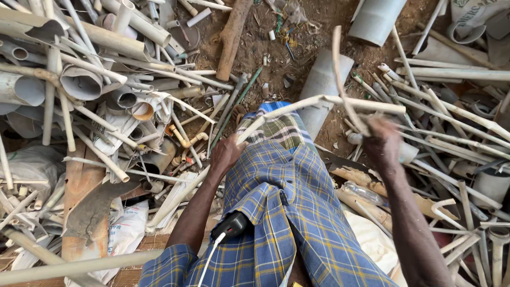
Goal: The person uses a curved blade to cut various lengths of PVC pipe while standing in a large pile of scrap piping. The person handles several pipes one by one, scoring and cutting through them by hand.
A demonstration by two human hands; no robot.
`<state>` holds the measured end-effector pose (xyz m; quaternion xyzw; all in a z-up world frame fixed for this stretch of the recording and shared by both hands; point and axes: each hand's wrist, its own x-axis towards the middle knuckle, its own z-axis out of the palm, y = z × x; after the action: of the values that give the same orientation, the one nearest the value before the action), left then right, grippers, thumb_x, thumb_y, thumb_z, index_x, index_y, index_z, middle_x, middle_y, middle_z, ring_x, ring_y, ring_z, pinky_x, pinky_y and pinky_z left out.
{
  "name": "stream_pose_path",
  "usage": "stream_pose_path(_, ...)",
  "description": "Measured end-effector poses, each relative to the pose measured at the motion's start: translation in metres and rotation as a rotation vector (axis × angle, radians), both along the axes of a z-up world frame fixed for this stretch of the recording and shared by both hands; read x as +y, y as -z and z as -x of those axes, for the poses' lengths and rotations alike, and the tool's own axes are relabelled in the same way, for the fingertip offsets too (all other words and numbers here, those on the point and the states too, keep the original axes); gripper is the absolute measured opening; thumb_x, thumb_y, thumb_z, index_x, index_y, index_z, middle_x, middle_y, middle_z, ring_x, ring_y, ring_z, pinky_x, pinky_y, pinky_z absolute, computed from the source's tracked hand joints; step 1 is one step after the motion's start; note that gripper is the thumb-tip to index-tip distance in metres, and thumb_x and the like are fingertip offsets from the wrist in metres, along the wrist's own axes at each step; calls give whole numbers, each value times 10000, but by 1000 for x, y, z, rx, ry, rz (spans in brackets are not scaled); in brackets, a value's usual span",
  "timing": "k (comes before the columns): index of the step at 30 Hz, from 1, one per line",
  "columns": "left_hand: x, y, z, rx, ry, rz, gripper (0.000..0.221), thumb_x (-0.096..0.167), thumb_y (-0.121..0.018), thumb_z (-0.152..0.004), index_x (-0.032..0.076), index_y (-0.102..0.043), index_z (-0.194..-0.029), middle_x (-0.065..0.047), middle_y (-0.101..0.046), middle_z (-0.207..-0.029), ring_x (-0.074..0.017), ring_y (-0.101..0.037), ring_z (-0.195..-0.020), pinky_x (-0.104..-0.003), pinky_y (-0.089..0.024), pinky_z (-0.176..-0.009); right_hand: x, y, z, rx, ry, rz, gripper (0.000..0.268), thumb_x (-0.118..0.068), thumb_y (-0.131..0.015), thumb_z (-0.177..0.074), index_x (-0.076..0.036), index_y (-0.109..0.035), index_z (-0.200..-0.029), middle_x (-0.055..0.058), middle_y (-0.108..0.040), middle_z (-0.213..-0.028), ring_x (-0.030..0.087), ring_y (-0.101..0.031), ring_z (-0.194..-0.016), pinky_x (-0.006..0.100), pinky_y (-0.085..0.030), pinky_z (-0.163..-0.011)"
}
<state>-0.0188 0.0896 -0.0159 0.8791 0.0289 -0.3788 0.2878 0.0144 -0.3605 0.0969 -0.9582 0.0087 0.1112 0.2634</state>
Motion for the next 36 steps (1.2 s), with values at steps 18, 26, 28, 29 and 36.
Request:
stream_pose_path(18, -69, -33, -10, 145, 64, 215, 397, 467, -643, -1005, 76, -693, -1048, -30, -648, -710, -106, -494, -478, -299, -430, -398, 90, 82, 46, 549, -43, 53, 411, -167, -556, -1051, -360, -637, -1404, 41, -778, -999, 178, -662, -573, 332, -607, -494)
stream_pose_path(26, -98, -48, -25, 151, -65, 280, 477, 495, -656, -949, 45, -684, -1102, -63, -668, -742, -168, -655, -634, -404, -540, -580, 45, 73, 30, 223, -172, 67, 429, -147, -674, -923, -332, -711, -1308, 12, -788, -916, 99, -610, -541, 268, -516, -425)
stream_pose_path(28, -96, -48, -31, 193, -117, 293, 479, 504, -636, -966, 43, -675, -1089, -52, -663, -738, -158, -647, -624, -380, -548, -553, 58, 76, 31, 308, -158, 26, 339, -176, -675, -972, -310, -726, -1279, 23, -787, -880, 95, -594, -485, 274, -504, -383)
stream_pose_path(29, -94, -47, -35, 203, -104, 273, 487, 513, -628, -979, 38, -671, -1077, -49, -640, -719, -157, -619, -601, -376, -531, -531, 63, 77, 31, 248, -180, -25, 280, -196, -687, -985, -298, -735, -1241, 21, -789, -899, 86, -598, -486, 279, -498, -376)
stream_pose_path(36, -80, -55, -28, 247, -135, 303, 436, 491, -610, -984, 61, -679, -1009, -2, -550, -621, -117, -498, -500, -335, -411, -437, 39, 79, 18, 372, 12, 55, 272, -153, -631, -1052, -265, -745, -1272, 60, -765, -783, 152, -600, -483, 313, -489, -366)
